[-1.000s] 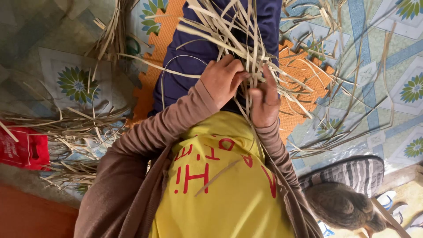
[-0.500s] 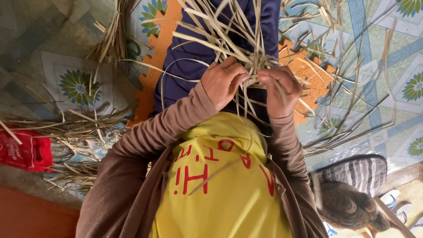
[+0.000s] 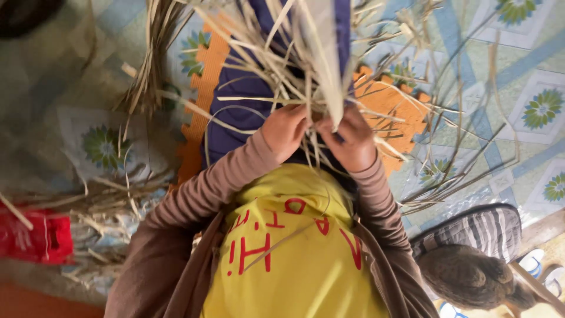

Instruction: Weaving dried plant fibers together by hand to create a craft item

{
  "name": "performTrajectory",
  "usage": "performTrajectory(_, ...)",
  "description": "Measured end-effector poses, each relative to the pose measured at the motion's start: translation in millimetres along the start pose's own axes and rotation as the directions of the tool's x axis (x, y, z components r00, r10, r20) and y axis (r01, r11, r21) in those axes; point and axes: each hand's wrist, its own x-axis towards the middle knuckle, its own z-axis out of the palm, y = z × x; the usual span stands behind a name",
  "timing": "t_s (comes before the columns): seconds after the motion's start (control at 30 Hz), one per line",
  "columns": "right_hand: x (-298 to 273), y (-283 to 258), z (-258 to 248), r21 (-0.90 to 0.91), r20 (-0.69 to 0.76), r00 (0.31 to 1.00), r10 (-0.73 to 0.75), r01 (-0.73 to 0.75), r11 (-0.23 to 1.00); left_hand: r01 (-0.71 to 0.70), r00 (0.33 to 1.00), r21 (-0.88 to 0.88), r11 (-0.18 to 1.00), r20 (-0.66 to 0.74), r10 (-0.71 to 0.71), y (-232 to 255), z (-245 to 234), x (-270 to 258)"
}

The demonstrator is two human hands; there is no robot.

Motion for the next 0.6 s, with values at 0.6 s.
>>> performTrajectory(0.6,1.6,2.3,-2.9,0.198,-0.156,0.943,0.295,-0.263,0.944,0.193,0.98,-0.233,0.953,0.003,-0.197,30.7,-18.1,3.6)
